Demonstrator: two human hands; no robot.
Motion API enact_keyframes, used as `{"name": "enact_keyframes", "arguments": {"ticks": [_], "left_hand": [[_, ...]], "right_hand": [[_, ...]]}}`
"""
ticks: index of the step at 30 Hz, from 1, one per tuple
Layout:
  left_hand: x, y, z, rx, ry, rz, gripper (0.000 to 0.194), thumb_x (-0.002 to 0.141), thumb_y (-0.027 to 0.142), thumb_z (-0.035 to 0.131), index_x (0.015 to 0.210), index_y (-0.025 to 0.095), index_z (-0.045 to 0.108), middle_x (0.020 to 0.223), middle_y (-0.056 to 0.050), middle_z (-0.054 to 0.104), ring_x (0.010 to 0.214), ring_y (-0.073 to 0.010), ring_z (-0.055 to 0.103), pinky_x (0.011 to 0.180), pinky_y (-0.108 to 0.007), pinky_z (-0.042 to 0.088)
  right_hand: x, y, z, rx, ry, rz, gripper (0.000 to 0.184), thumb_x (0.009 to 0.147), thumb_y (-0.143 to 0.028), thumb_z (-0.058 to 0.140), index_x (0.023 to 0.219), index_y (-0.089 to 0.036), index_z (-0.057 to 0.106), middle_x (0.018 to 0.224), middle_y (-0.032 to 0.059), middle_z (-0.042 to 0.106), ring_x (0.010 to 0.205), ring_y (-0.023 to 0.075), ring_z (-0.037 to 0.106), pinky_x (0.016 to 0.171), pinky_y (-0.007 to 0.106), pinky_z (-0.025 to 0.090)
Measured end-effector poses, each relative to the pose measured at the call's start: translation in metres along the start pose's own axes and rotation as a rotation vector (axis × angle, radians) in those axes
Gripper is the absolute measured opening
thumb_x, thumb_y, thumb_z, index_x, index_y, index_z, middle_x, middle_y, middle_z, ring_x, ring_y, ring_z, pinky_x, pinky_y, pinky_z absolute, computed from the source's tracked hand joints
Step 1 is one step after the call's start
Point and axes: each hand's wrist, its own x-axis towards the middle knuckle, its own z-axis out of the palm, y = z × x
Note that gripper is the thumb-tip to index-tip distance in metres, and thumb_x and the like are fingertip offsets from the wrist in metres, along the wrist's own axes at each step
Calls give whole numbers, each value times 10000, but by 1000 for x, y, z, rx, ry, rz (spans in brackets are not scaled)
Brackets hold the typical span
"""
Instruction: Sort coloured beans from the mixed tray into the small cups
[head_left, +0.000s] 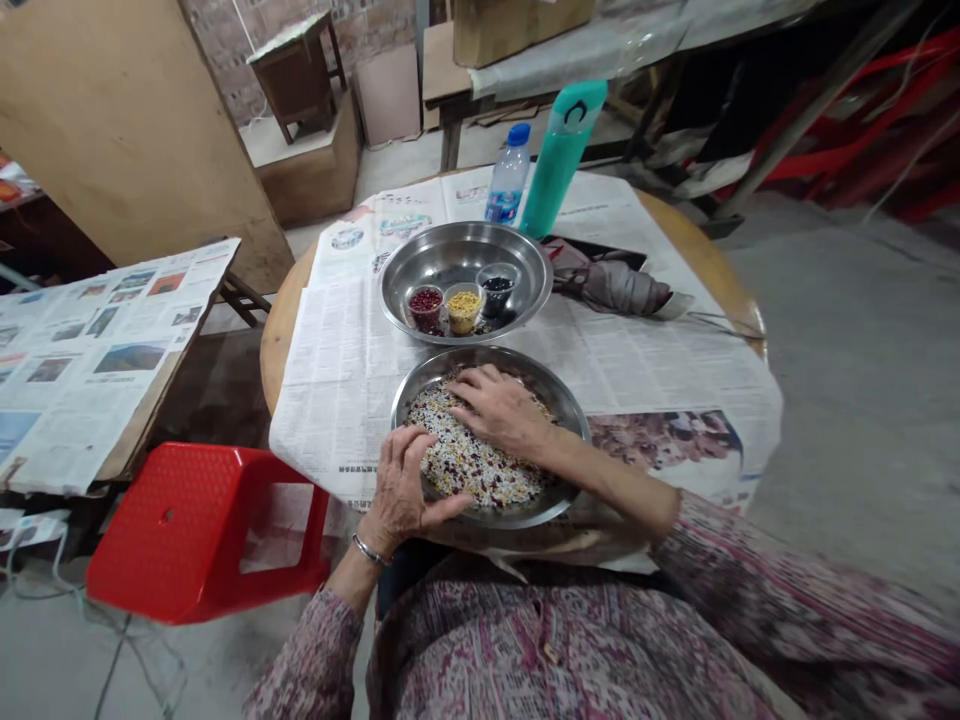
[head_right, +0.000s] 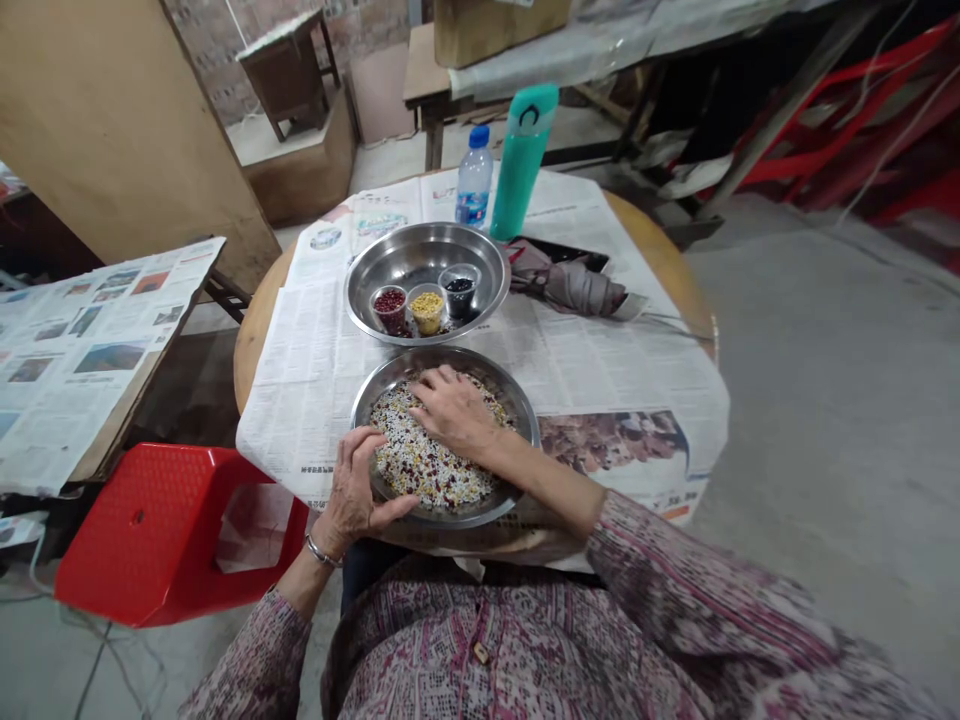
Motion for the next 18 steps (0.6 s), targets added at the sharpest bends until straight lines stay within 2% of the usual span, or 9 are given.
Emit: {"name": "enact_keyframes", "arguments": {"ticks": [3,6,9,12,15,18], "left_hand": [[0,0,0,3,15,0,755,828,620,636,1367,162,370,1243,-164,490,1189,-307,496,1016,-497,454],[0,0,0,5,21,11,771,826,637,626,1373,160,366,1247,-166,486,1198,-310,491,1023,-500,447],[0,0,-1,8,0,17,748,833,639,612,1362,162,384,1240,-162,494,1196,-310,494,1020,-498,451],[1,0,-2,16,-16,14,725,839,621,617,1353,161,395,1228,-159,501,1190,-307,496,1019,-495,455],[1,1,-3,10,-17,16,713,837,599,633,1346,158,401,1223,-159,510,1182,-303,501,1019,-497,455],[2,2,-3,3,-16,23,699,830,591,650,1320,149,417,1218,-159,513,1178,-301,502,1023,-497,454]], "right_hand": [[7,-23,5,57,-64,-134,399,911,-401,571,1217,-152,628,1232,151,608,1120,300,488,920,441,398],[1,-38,2,189,-181,-297,317,847,-357,637,1103,-174,676,1159,116,637,1056,265,519,916,423,389],[-12,-38,-7,280,-298,-448,159,797,-299,662,923,-209,696,1044,65,651,1013,235,524,915,405,387],[-25,-25,-17,235,-333,-529,96,781,-273,661,850,-208,676,1032,63,637,1013,239,520,916,427,390],[-33,-1,-22,118,-260,-460,70,788,-195,612,839,-192,660,1013,84,630,978,246,528,879,427,422],[-37,25,-24,73,-86,-240,155,830,-126,522,891,-181,653,1045,111,618,1015,254,534,889,407,456]]}}
